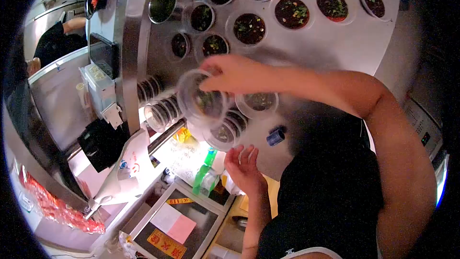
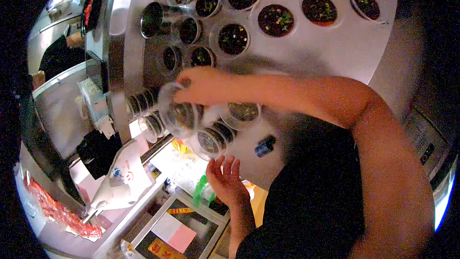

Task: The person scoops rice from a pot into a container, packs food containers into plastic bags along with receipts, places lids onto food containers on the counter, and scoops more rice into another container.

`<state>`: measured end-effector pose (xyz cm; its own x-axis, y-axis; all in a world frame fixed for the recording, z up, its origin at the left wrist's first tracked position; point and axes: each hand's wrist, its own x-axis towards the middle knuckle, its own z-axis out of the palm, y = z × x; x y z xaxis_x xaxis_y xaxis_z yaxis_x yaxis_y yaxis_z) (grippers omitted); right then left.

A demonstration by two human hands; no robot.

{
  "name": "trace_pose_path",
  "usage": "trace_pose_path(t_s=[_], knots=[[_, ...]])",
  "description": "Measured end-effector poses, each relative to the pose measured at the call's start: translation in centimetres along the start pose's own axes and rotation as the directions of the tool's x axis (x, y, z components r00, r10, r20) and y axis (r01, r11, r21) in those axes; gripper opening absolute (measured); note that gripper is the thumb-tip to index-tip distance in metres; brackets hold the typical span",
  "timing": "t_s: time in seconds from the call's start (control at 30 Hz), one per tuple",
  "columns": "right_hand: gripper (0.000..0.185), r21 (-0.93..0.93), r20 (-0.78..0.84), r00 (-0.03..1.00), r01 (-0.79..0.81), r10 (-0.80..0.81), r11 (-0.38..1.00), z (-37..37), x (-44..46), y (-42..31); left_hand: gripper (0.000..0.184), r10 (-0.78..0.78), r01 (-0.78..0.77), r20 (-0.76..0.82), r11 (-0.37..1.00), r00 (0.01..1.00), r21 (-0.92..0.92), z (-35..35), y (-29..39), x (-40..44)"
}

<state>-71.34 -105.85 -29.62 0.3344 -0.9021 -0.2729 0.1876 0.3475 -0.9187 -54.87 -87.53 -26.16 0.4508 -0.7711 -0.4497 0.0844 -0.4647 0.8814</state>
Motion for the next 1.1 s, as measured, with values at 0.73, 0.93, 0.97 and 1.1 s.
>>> trace_pose_path(t_s=[0.73, 0.93, 0.97, 1.1], knots=[[0.032, -0.176, -0.195, 0.843, 0.473, -0.501, 0.863, 19.7, 29.9, 0.5, 0.051, 0.534, -0.459, 0.154, 0.504, 0.832, 0.731, -11.7, 7.3, 25.1], [0.031, -0.245, 0.020, 0.929, 0.362, -0.368, 0.899, 19.4, 31.1, 0.1, 0.054, 0.548, -0.430, -0.044, 0.702, 0.835, 0.568, -10.6, 10.5, 29.5], [0.032, -0.260, 0.046, 0.941, 0.335, -0.335, 0.906, 18.9, 31.0, 0.0, 0.054, 0.557, -0.424, -0.052, 0.685, 0.829, 0.592, -9.6, 11.2, 30.0], [0.034, -0.345, 0.039, 0.928, 0.361, -0.371, 0.866, 18.5, 30.7, -0.1, 0.052, 0.421, -0.324, -0.128, 0.830, 0.898, 0.454, -9.6, 14.2, 36.1]])
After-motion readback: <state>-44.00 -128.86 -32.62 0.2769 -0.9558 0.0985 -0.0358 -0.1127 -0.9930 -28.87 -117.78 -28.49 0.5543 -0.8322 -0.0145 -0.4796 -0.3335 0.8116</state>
